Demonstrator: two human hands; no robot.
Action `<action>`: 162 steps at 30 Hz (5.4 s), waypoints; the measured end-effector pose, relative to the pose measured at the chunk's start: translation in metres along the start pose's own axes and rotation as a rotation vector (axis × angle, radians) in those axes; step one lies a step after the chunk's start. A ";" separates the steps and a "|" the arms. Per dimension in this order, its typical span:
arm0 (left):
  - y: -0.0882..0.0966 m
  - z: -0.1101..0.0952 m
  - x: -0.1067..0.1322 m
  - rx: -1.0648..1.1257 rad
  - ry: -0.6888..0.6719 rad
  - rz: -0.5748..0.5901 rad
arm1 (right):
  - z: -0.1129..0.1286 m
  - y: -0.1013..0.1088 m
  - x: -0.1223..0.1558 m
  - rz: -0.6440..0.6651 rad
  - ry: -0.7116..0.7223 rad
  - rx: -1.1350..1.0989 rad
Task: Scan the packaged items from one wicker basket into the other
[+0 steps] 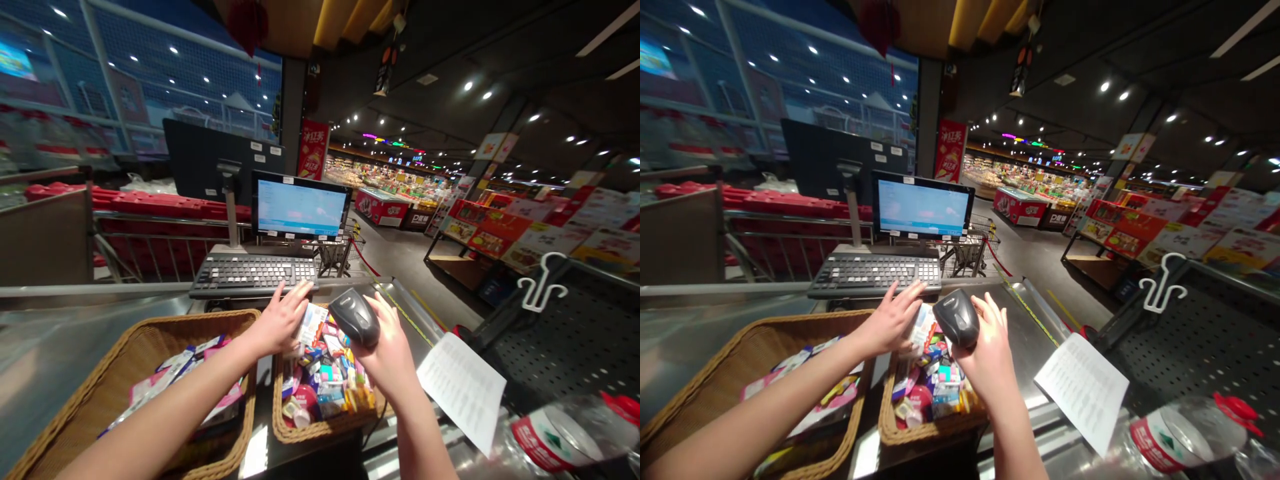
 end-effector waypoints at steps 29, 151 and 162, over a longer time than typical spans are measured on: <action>0.083 0.053 0.048 -0.242 0.197 -0.315 | 0.080 -0.023 -0.019 0.112 0.128 -0.035; -0.138 -0.055 -0.108 0.362 -0.559 0.323 | -0.087 -0.007 0.041 0.018 -0.360 0.054; -0.102 -0.023 -0.067 0.406 -0.294 0.132 | -0.071 -0.010 0.036 0.002 -0.318 0.046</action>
Point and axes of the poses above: each hand's wrist, its own x-axis away from the middle knuckle, its own y-axis out of the back of the hand, z = x × y, the point moved 3 cm from there along -x, towards the middle knuckle, and after that the axes turned 15 degrees about x, right-handed, at the moved point
